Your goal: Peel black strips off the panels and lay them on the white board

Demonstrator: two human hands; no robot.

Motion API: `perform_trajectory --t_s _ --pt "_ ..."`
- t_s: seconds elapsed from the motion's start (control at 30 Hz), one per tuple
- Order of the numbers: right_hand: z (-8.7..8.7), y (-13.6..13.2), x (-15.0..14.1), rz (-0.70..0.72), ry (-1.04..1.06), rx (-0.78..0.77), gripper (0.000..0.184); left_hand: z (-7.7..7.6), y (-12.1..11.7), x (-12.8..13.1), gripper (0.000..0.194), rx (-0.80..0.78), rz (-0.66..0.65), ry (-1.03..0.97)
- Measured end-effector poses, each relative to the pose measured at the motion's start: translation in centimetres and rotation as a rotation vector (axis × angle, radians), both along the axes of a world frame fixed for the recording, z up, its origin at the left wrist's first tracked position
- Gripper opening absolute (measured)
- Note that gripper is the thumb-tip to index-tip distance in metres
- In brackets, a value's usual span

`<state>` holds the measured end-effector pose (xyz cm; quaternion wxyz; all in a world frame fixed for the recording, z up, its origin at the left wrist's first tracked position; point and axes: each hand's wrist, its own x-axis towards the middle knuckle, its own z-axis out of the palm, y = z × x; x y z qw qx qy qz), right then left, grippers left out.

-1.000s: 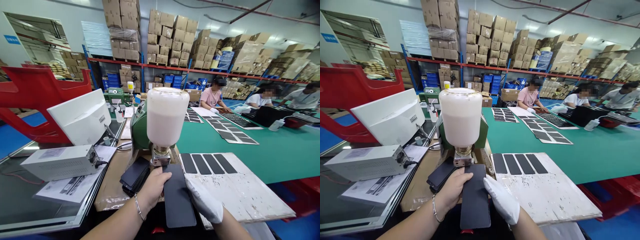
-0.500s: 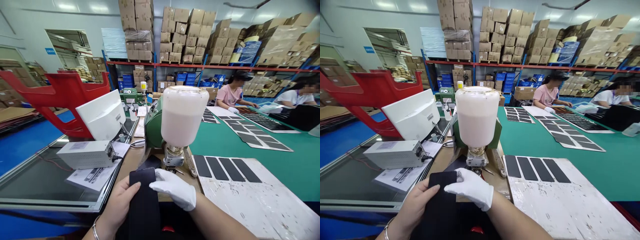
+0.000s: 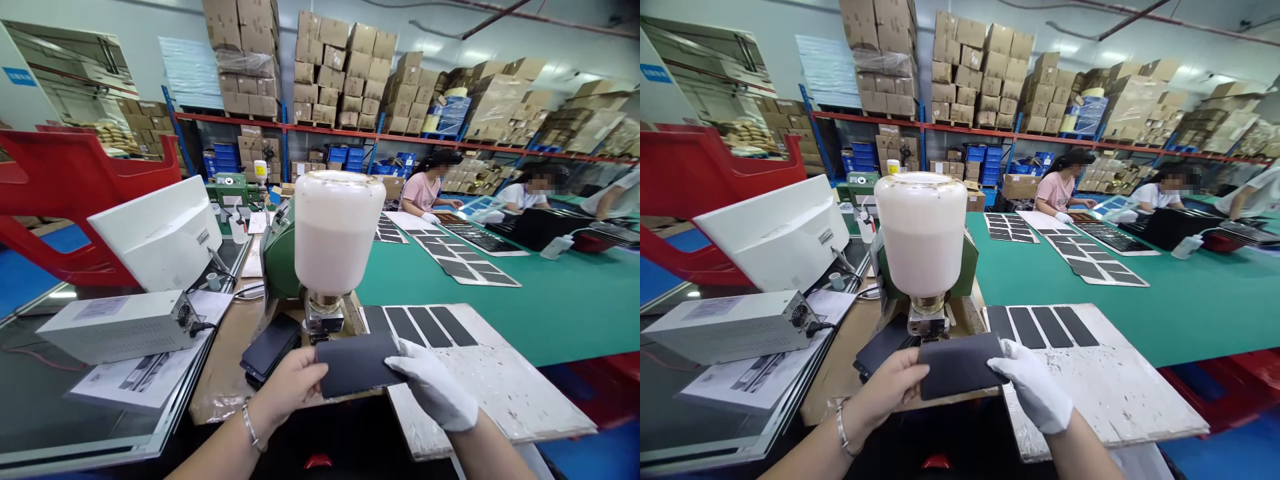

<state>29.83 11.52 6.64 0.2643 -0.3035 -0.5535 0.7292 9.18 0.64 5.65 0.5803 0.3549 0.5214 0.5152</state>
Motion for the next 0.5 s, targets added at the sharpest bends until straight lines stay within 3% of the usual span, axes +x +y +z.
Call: perform_trajectory --t_s 0.1,0.23,0.37,0.5 --pt "-0.5 0.9 1.5 -0.086 -0.018 0.004 0.012 0.1 1.6 1.1 0.025 0.04 0.054 -0.062" --pt "-1.1 1.5 1.1 -0.095 -0.061 0.162 0.01 0.4 0.8 1.1 0.021 0.071 0.099 -0.128" --pt "-0.5 -0.3 -3.2 -0.002 -0.043 0.189 0.009 1.3 -2.5 -2.0 0.017 0.106 0.237 -0.153" --pt "0.5 -4.2 -9.5 0.175 0.126 -0.027 0.004 1.8 -6.5 -6.0 0.015 0.128 0.42 -0.181"
